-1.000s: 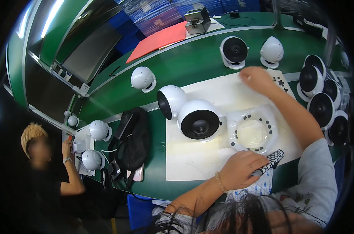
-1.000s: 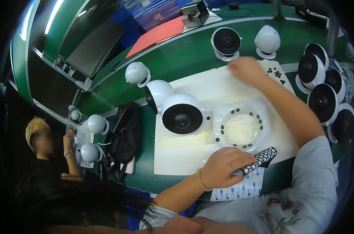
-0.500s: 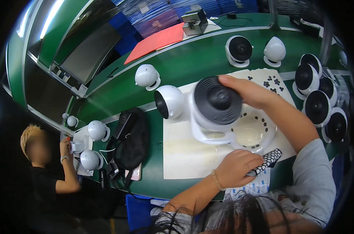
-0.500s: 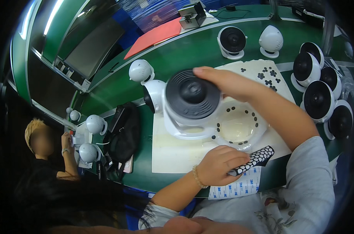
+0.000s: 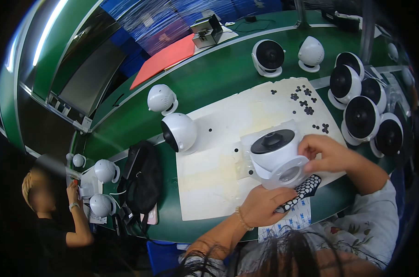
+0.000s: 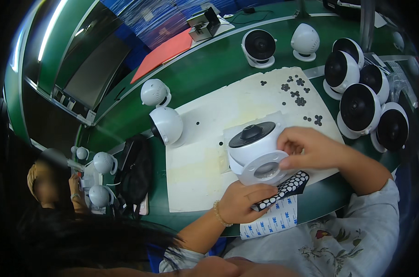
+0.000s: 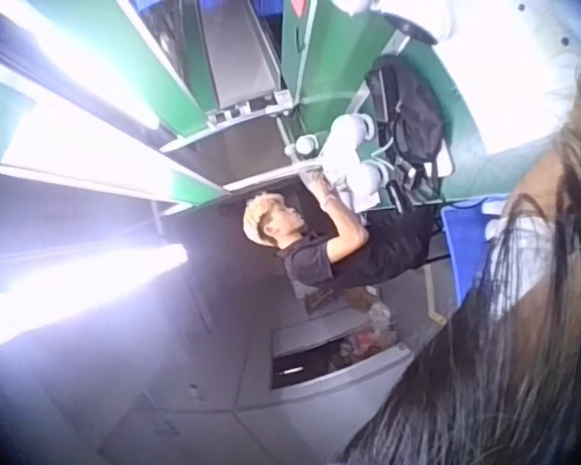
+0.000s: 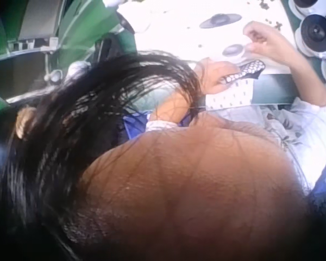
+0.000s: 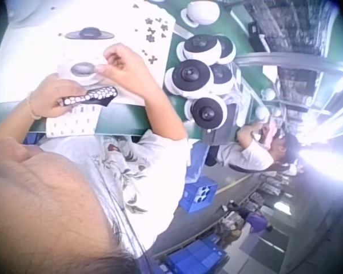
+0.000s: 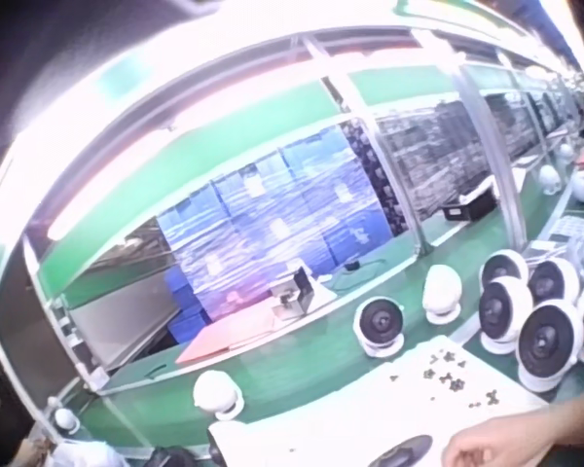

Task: The person assembles white dome security cameras at a factory workstation. They pick up camera bodies, attach black circular components to the lens area, and place the finished units into a blue bin. The process is repeated for multiple units throughout the clip.

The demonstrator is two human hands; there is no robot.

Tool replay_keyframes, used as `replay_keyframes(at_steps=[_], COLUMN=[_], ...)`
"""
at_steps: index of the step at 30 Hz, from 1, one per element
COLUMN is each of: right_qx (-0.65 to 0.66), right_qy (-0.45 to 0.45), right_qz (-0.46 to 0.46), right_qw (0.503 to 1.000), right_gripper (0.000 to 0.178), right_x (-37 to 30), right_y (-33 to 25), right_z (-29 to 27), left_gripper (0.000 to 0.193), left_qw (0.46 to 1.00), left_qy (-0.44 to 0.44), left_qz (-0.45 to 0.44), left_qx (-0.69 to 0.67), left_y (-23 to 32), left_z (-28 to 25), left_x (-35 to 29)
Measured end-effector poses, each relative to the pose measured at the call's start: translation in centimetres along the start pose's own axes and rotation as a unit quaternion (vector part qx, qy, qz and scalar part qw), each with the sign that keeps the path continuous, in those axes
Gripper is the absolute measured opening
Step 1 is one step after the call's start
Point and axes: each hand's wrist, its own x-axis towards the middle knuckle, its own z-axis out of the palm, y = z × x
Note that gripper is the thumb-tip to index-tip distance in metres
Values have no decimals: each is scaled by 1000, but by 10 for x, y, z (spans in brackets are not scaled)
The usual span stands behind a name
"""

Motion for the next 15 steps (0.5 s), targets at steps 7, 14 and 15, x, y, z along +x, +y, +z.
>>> replay_keyframes(at_steps=[7, 14, 15], right_qx=[218, 24, -53], right_qy=[-16, 139, 163], right_qz=[170, -78, -174], right_qw=[961, 987, 970], right_gripper=[22, 30, 33], right_x=[26, 10, 3], right_y=[-17, -16, -19], right_z=[0, -5, -6], left_gripper=[27, 17, 18], left_qw=[991, 908, 901], left_qy=[57, 229, 249], left_qz=[-77, -260, -264], left_qx=[-95, -237, -239], left_y=[11, 22, 25], left_z=[-16, -14, -13], left_x=[-1, -10, -11])
